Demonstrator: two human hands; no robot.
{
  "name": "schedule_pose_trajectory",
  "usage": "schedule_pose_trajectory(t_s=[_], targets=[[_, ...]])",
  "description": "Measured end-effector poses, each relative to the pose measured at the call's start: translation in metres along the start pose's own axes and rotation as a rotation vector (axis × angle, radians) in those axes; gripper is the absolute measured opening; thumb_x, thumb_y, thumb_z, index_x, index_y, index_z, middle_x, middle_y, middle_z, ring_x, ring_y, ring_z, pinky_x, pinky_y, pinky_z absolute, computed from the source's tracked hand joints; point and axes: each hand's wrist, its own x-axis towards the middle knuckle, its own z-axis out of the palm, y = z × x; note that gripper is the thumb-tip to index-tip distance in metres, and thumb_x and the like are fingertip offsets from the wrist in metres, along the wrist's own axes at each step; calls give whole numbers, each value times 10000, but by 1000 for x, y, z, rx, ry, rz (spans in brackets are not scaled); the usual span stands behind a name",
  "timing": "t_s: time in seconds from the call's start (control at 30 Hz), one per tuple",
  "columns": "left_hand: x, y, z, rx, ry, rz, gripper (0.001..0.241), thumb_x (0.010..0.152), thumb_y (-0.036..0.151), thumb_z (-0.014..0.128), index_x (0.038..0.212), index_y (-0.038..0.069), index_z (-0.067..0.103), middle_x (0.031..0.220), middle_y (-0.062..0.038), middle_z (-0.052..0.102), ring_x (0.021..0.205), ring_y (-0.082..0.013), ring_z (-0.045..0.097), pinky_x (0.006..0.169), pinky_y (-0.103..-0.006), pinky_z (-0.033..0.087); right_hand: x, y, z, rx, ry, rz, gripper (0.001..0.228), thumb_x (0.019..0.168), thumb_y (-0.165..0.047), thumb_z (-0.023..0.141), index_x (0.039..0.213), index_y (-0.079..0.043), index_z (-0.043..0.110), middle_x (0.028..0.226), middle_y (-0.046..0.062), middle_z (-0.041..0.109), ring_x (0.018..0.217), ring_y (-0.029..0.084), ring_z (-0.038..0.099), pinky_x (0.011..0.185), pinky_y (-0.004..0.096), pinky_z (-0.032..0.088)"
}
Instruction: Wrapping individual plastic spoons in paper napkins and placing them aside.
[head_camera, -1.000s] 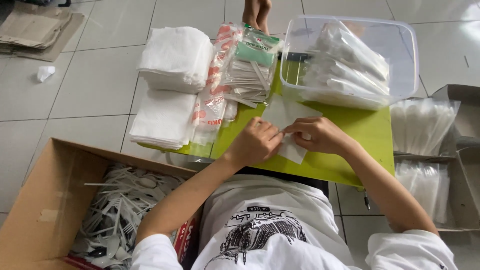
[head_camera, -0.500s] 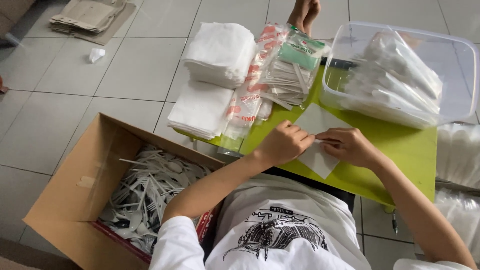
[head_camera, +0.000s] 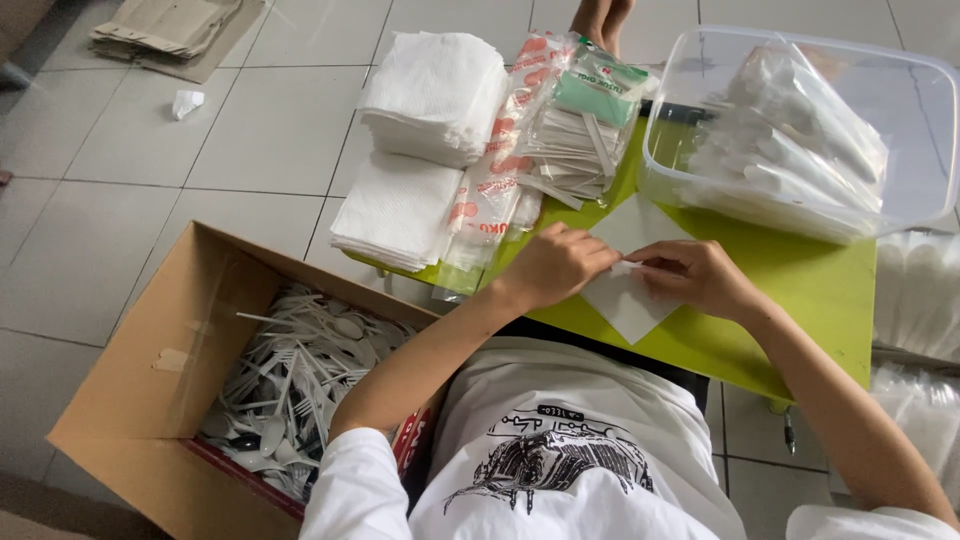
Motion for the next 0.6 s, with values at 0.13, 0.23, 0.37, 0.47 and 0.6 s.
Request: schedule_pose_trajectory(t_s=[0.13, 0.23, 0.37, 0.47, 0.6], targets=[[3, 5, -12, -63, 18, -21, 70, 1004, 257, 660, 1036, 221, 712, 886, 29, 757, 868, -172, 750, 757, -337, 578, -2, 14, 4, 94, 14, 28, 270, 907, -156, 738, 1117, 1, 800, 859, 196, 757, 710, 261, 729, 803, 432, 632], [3, 12, -22, -31, 63, -40, 96, 998, 267, 674, 1085, 238, 702, 917, 52, 761, 912, -154, 746, 790, -330, 571, -3, 15, 1, 186, 38, 25, 281, 916, -187, 737, 1136, -22, 797, 833, 156, 748, 692, 209, 699, 784, 377, 616], [3, 20, -28, -21, 99, -60, 176, 1001, 250, 672, 1176, 250, 695, 929, 39, 771, 910, -136, 743, 815, -318, 569, -10, -3, -8, 232, 131, 6, 347, 920, -236, 735, 1187, -16, 754, 746, 121, 724, 627, 164, 648, 695, 333, 580], [-7, 21, -17, -50, 90, -43, 179, 999, 237, 673, 1176, 241, 701, 932, 29, 771, 897, -137, 742, 818, -321, 567, -22, -20, -10, 45, 191, -94, 274, 889, -168, 763, 1127, -32, 773, 762, 131, 741, 633, 199, 660, 682, 352, 568], [-19, 27, -18, -148, 39, -58, 187, 1010, 225, 648, 1181, 235, 722, 921, -5, 781, 885, -158, 749, 840, -340, 571, -50, -24, 2, -172, 228, -194, 175, 911, -108, 712, 1055, -94, 811, 839, 100, 762, 683, 211, 678, 697, 350, 571]])
